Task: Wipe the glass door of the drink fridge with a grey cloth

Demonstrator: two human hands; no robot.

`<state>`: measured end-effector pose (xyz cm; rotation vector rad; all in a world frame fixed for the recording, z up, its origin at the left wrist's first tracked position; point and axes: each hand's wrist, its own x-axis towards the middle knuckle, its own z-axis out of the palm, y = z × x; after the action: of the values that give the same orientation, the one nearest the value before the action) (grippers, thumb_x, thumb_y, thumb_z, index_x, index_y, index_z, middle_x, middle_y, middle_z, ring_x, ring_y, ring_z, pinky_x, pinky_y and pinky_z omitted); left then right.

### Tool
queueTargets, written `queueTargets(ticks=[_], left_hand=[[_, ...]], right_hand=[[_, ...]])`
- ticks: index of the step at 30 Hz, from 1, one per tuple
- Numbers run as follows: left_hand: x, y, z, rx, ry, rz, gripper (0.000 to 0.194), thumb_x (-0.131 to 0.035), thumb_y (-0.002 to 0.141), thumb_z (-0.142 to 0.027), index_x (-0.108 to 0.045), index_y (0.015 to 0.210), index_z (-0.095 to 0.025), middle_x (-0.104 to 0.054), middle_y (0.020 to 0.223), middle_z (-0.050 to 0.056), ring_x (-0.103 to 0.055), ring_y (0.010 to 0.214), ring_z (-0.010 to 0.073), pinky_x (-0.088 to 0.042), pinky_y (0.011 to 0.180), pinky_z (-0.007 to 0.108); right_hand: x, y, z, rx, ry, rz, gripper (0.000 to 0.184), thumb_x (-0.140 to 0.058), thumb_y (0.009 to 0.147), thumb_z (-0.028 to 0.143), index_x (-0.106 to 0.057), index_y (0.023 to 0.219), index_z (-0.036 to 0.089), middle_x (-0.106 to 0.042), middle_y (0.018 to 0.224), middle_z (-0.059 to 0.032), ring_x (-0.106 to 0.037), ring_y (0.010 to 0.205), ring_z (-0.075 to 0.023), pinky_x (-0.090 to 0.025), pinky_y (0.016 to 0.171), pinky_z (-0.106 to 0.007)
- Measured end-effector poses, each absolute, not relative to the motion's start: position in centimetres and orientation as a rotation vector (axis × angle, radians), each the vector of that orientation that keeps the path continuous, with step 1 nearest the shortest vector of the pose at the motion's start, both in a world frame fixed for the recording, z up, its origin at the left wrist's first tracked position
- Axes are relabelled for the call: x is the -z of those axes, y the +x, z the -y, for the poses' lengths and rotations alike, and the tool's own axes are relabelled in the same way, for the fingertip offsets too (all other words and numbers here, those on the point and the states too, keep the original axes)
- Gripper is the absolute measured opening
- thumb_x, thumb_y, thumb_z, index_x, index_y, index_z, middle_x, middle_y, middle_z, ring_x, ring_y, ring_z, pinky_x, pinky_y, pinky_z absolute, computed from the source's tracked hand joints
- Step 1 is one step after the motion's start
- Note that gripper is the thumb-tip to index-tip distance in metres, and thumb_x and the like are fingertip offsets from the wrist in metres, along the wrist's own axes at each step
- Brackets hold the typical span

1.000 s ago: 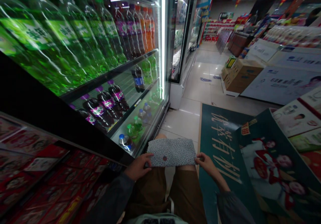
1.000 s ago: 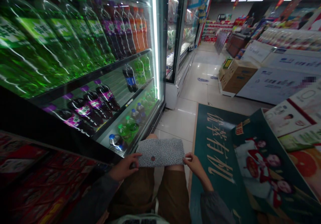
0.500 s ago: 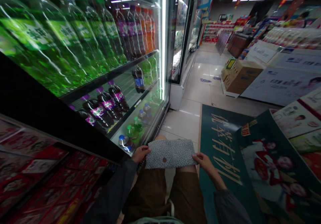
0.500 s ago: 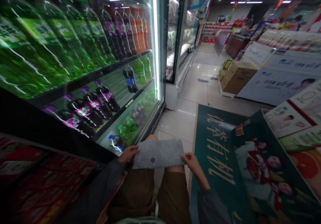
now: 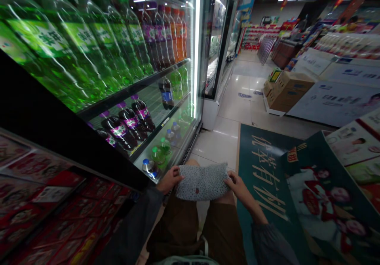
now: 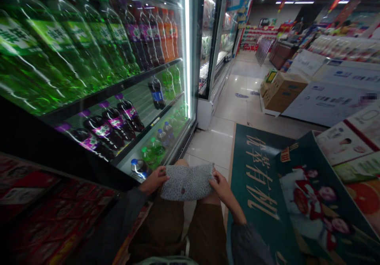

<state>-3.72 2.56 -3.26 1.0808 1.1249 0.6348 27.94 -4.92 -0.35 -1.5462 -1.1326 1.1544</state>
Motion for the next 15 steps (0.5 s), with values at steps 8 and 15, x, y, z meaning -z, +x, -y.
queueTargets(ticks=[8,15], left_hand=[[-2.4,-1.6,-0.9,-0.868,1.063,-0.952,0.106,-0.079,0.071,-0.049,-0.020,0.155,-0.018,-0.066,0.128,0.015,-0.067,0.117,0.0273,-0.051,0.105,0.042],[-8.5,-3.2,-1.3,-1.206,0.973,-1.092,0.099,-0.073,0.080,-0.062,-0.028,0.157,-0.018,-0.063,0.140,0.015,-0.062,0.128,0.0294,-0.050,0.110,0.041]], right_hand=[[-4.7,16.5,4.5,-1.093,-1.280,1.468,0.020,-0.055,0.076,0.016,-0.056,0.094,0.025,-0.066,0.138,-0.0103,-0.058,0.132,-0.0283,-0.043,0.113,-0.045],[-7.4,11.5,3.3,-0.944,-1.100,1.674,0.032,-0.056,0.092,0.025,-0.061,0.123,0.024,-0.050,0.160,-0.0119,-0.050,0.142,-0.0268,-0.045,0.116,-0.045]])
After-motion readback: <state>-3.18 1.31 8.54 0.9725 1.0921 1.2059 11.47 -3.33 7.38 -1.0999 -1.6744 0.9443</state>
